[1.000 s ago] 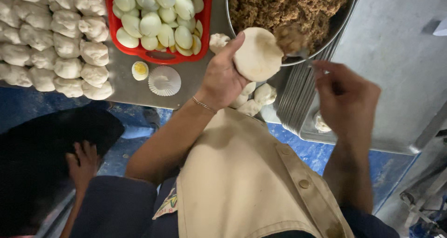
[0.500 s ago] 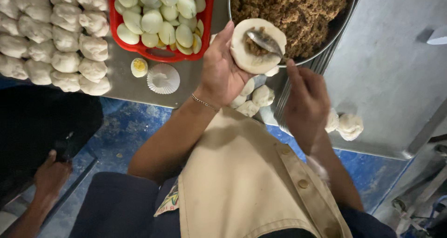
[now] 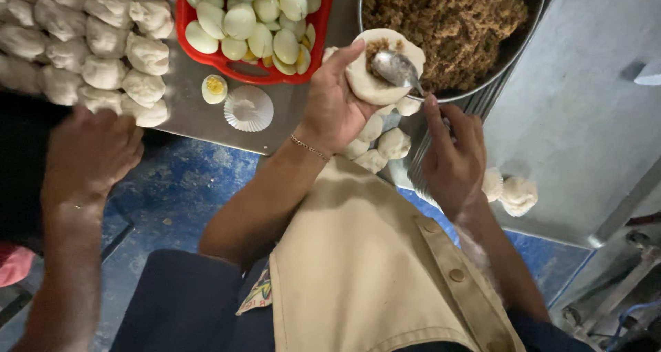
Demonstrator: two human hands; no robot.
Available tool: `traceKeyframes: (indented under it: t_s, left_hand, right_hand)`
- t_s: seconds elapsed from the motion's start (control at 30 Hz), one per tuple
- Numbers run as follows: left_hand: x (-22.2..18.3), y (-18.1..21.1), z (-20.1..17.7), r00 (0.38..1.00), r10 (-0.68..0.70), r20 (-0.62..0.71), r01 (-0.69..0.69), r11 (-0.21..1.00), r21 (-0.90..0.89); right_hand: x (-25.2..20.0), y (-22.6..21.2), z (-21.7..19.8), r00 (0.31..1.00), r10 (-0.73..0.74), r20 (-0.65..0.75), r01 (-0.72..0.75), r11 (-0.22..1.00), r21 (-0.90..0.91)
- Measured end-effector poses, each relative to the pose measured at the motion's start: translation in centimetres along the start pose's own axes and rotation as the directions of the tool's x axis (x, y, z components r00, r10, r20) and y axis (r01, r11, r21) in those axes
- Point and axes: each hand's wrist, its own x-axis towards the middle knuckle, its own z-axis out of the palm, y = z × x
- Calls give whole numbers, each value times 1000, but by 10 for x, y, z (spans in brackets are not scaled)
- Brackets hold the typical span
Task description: The person prepares siopao by flattening dough balls, adding meat filling with a spoon, placing egg slices inside, and folding the dough into a bun.
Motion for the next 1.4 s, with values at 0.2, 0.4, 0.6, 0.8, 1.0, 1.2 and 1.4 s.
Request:
traceKeyframes:
  t_s: [0.2,0.4,0.6,0.8,1.0,1.2,1.4]
  left_hand:
    - [-8,20,-2,999,14,30,-16,995,96]
    - [-14,25,-6,990,140,-25,-108,852,512]
    - [-16,24,-18,991,125,-56,-80,863,498]
    - [-12,21,-18,993,107,-57,-59,838,542]
    - [-13,18,-13,997,66,-37,-38,857,515]
    - [-15,22,-15,996,62,-70,-27,907,421]
    - [-24,38,-5,992,73,-101,-29,923,383]
  right_hand:
    - [8,0,-29,990,137,-35,-134,989,66]
    - [8,33,-49,945,326,-15,-323,929,-182]
    - [-3,54,-60,890,449,81,-399,853,-336]
    - [19,53,-41,861,495,119,-414,816,-403]
    - [33,58,-52,914,400,73,-369,891,-264]
    - [59,37,-54,991,133,-18,-130,917,-378]
    - [95,52,-12,996,8,90,33,895,-445]
